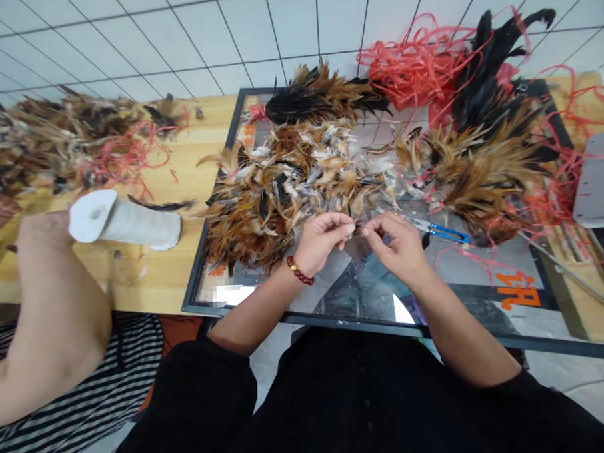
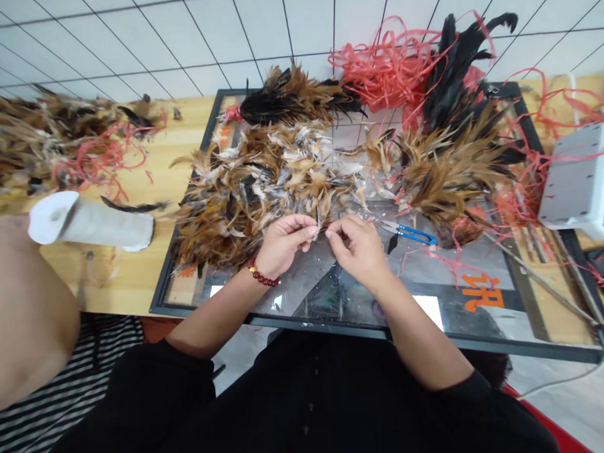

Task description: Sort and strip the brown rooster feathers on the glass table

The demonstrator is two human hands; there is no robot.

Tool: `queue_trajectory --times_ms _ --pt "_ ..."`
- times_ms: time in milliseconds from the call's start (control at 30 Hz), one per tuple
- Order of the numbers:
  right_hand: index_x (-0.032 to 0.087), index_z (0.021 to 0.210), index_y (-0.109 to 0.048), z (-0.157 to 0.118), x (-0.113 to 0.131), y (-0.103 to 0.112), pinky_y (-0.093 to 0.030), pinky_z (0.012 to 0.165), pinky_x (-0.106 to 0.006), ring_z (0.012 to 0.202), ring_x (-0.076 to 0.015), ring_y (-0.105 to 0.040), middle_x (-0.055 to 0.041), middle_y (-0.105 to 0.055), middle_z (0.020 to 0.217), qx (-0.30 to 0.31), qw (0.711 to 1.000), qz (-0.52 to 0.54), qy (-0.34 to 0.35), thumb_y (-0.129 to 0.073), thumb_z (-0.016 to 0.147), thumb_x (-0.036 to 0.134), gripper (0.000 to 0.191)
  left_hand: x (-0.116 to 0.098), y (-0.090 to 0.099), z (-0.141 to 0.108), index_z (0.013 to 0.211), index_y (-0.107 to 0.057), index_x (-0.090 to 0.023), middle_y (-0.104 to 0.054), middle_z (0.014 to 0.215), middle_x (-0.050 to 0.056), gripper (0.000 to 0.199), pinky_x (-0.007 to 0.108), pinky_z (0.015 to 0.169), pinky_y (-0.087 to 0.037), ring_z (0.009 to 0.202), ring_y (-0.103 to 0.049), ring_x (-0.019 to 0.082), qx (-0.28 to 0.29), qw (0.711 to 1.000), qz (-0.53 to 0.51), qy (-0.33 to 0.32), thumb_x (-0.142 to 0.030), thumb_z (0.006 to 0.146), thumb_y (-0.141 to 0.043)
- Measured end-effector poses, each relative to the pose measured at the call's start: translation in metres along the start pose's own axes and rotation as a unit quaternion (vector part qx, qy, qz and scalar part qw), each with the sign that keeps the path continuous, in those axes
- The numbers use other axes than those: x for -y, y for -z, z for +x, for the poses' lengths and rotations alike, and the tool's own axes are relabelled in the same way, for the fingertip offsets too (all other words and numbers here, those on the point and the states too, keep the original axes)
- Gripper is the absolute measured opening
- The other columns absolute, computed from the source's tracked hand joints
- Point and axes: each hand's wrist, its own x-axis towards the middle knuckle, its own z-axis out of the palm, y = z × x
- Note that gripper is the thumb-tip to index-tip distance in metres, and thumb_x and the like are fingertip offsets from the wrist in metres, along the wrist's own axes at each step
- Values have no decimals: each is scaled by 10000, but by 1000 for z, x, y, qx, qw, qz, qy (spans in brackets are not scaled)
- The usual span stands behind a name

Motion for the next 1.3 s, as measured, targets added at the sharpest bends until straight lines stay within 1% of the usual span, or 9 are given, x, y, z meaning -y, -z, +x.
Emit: queue_trajectory --times_ms 133,300,500,633,733,833,933,1100,1300 --pt "228 738 -615 1 1 0 -455 648 -324 660 -162 -572 -16 -627 707 -17 1000 1 -8 -584 892 264 162 3 -1 -2 805 -723 -138 -671 683 -10 368 177 439 -409 484 -502 36 -4 998 53 -25 -342 570 -919" --pt "228 805 -656 1 -1 -2 -472 641 -317 652 -161 -573 -13 -644 741 -20 1000 15 -15 -650 836 272 54 3 0 -1 811 -721 -129 -658 667 -11 323 181 449 -410 478 -504 36 5 998 56 -33 -326 617 -888" --pt "227 764 -630 -1 -6 -4 -441 710 -351 732 -194 -615 -30 -680 759 -4 1000 -20 -13 -586 920 290 174 5 1 -2 857 -731 -134 -685 745 12 293 197 486 -424 528 -524 52 16 994 98 -44 -314 660 -853" --pt "232 801 -645 -4 -4 -7 -416 769 -378 780 -207 -630 -31 -693 787 -1 998 -63 18 -579 937 317 174 5 -1 -5 767 -721 -148 -683 722 11 120 233 641 -475 638 -578 90 6 969 226 -98 -210 700 -800" --pt "240 835 -647 -6 -1 -8 -422 797 -389 815 -211 -643 -37 -701 818 -2 997 -72 40 -551 960 331 182 4 -1 -6 670 -696 -159 -656 674 2 78 241 663 -455 660 -568 104 0 945 297 -139 -148 718 -757" --pt "246 972 -661 -7 -2 -7 -452 795 -392 899 -226 -655 -67 -708 967 -16 998 -59 30 -541 954 299 132 2 1 -5 721 -699 -158 -647 659 -2 69 232 607 -447 604 -551 93 17 967 236 -89 -200 757 -740" --pt "249 1101 -668 -7 -7 -7 -454 825 -412 990 -251 -648 -83 -685 1068 -10 996 -78 37 -592 911 290 209 2 4 -4 760 -687 -146 -629 631 -6 148 208 511 -412 532 -513 74 31 985 163 -39 -277 756 -757" --pt "249 896 -693 -6 -12 -7 -395 809 -399 934 -232 -639 -43 -679 917 8 993 -110 35 -575 945 307 141 1 3 -4 753 -690 -129 -636 636 -1 172 196 505 -418 530 -517 63 48 986 156 -30 -274 738 -781" --pt "243 847 -695 -6 -3 -1 -359 802 -396 874 -210 -634 -29 -676 902 -21 995 -78 58 -597 929 269 131 1 2 -2 750 -699 -123 -653 619 11 234 195 491 -412 537 -555 76 31 995 91 5 -303 691 -837"
